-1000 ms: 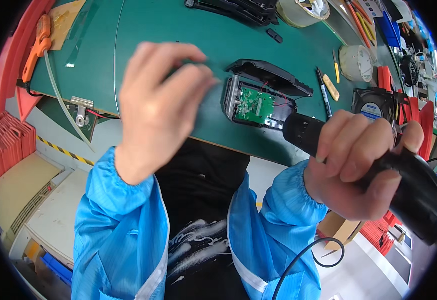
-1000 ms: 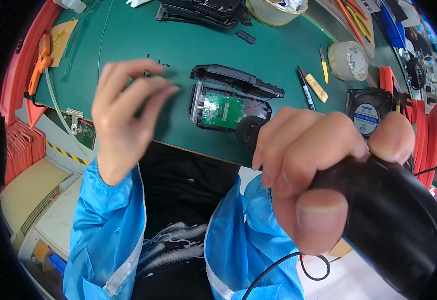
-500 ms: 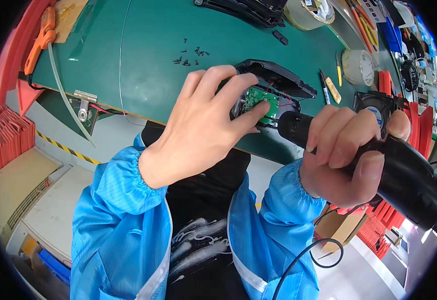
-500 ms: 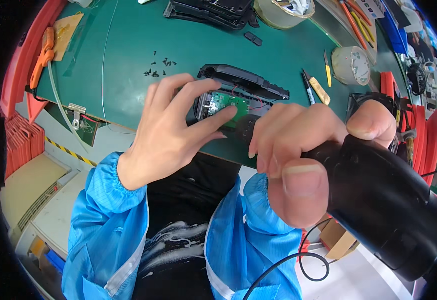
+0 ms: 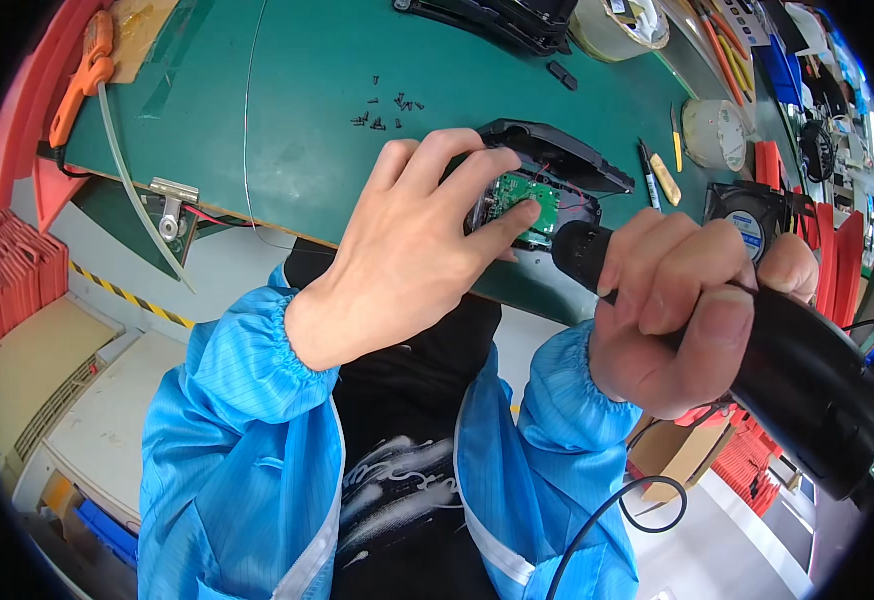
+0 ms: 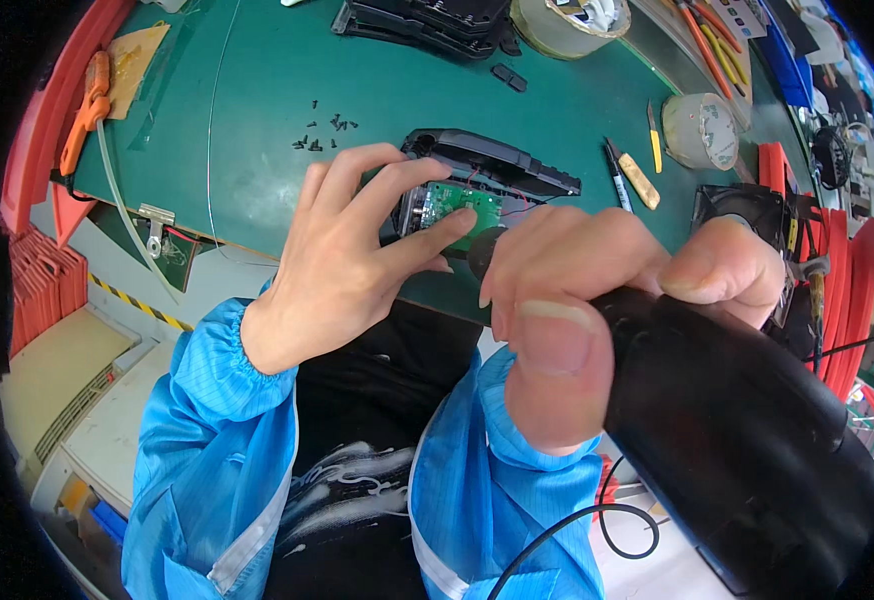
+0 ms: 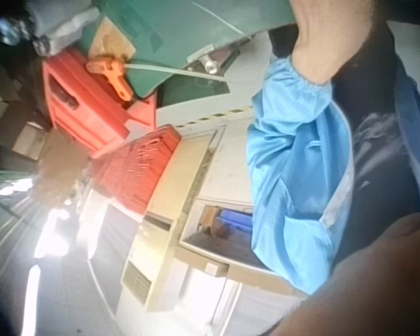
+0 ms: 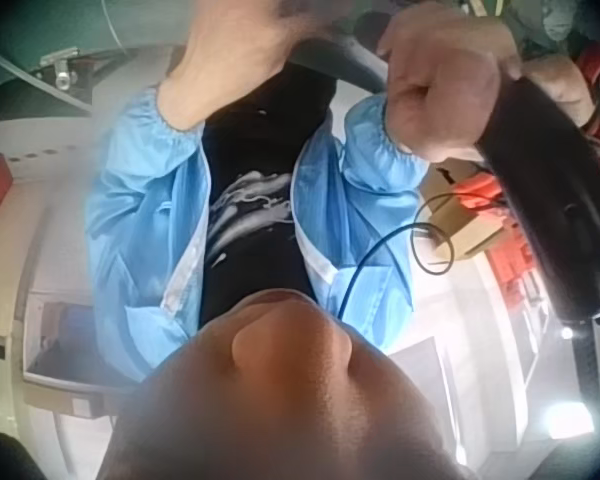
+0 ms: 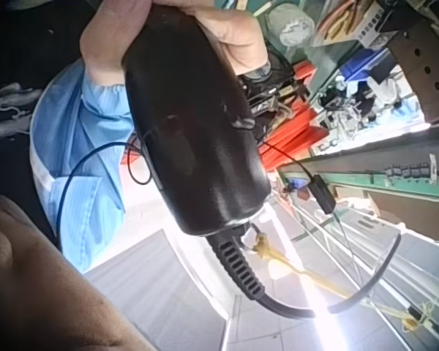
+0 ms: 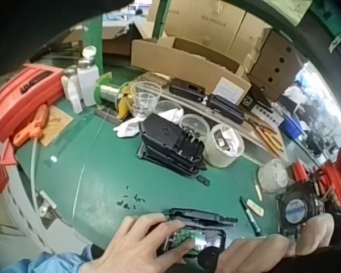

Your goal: Assembling a small electronic device using an electric screwdriver and placing components.

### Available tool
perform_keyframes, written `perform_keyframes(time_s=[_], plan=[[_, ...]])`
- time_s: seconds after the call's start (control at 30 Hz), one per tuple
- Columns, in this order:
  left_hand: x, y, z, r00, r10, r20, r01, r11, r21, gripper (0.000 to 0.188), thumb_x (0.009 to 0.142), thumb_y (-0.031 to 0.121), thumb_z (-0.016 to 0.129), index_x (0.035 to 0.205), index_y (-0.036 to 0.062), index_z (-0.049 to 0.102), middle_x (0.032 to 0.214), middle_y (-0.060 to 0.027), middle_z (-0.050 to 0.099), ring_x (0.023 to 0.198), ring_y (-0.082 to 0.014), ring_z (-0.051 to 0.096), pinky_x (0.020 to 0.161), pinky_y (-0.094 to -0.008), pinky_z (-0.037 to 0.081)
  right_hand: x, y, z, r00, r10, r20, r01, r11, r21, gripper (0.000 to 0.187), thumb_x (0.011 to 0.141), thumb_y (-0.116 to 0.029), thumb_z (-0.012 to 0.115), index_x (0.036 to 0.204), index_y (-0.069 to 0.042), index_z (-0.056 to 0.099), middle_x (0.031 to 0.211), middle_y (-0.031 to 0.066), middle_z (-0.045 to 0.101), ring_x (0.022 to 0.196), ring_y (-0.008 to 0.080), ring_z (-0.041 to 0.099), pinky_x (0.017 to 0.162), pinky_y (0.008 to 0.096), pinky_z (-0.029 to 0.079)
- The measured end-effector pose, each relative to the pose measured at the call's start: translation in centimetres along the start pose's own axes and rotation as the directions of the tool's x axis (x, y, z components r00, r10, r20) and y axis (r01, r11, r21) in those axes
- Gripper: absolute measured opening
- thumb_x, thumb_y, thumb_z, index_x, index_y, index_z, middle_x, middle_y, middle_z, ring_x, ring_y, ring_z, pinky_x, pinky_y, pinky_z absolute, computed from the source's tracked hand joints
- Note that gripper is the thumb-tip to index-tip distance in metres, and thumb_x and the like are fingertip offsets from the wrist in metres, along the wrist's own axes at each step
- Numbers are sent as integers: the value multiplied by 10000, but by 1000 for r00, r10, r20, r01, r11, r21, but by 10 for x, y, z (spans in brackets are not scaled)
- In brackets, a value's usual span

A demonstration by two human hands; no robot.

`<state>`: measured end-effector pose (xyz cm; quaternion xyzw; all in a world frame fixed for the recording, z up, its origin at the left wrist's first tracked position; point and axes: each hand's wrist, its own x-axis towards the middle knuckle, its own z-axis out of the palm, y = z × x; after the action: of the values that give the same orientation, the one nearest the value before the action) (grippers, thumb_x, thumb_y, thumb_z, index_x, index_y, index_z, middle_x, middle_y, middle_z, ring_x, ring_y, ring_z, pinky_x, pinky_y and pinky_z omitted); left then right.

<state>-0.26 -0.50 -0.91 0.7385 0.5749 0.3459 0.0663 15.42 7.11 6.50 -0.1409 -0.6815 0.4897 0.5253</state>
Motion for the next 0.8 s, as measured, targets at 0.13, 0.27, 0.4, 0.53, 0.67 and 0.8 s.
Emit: perform_keyframes(time_s=[0.13, 0.27, 0.4, 0.53, 0.67, 0.8], plan=[[0, 2, 0, 1000, -4, -11, 4, 1000, -2, 367, 732, 141, 779, 1096, 102, 777, 1283, -96, 604, 1207, -304, 528, 895, -417, 430, 1, -2, -1, 1000, 6, 16, -5, 1000, -12, 214, 1040, -203, 516, 1156, -79, 387, 665, 43, 472, 489, 137, 445, 481, 317, 397], [3, 6, -2, 997, -38, -63, 33, 996, -77, 373, 672, 132, 823, 1038, 98, 762, 1251, -86, 615, 1178, -304, 539, 875, -424, 434, 1, -8, -4, 1000, 4, 20, -5, 999, 38, 237, 1043, -221, 507, 1194, -71, 402, 677, 31, 476, 516, 134, 461, 499, 313, 403], [5, 6, 0, 982, -79, -169, 39, 974, -224, 346, 645, 92, 861, 974, 82, 756, 1189, -85, 658, 1099, -327, 576, 858, -435, 471, 11, -21, -8, 997, 10, 80, -21, 990, 141, 326, 1043, -246, 489, 1284, -34, 432, 684, 14, 472, 533, 125, 451, 513, 306, 395], [6, 2, -8, 971, -87, -223, 48, 983, -177, 294, 633, 23, 863, 898, 54, 739, 1102, -84, 693, 1033, -338, 606, 843, -429, 506, 16, -18, -16, 995, -55, 82, 35, 973, 227, 411, 1039, -271, 474, 1353, -6, 470, 684, 1, 465, 535, 118, 422, 516, 304, 380], [3, -22, -27, 968, -77, -240, 98, 992, 75, 270, 631, -10, 852, 867, 39, 728, 1066, -82, 706, 1018, -335, 615, 847, -416, 516, 21, 8, -28, 995, -94, -9, 95, 981, 171, 428, 1023, -273, 475, 1351, -1, 508, 685, 4, 460, 529, 117, 399, 512, 312, 376], [4, -34, -32, 937, -143, -318, 205, 964, 172, 296, 644, 12, 854, 919, 49, 752, 1070, -81, 707, 1016, -340, 614, 853, -420, 519, 23, 18, -32, 994, -48, -96, 63, 985, 160, 403, 1005, -256, 485, 1322, -10, 523, 683, 12, 454, 524, 118, 396, 512, 325, 385]])
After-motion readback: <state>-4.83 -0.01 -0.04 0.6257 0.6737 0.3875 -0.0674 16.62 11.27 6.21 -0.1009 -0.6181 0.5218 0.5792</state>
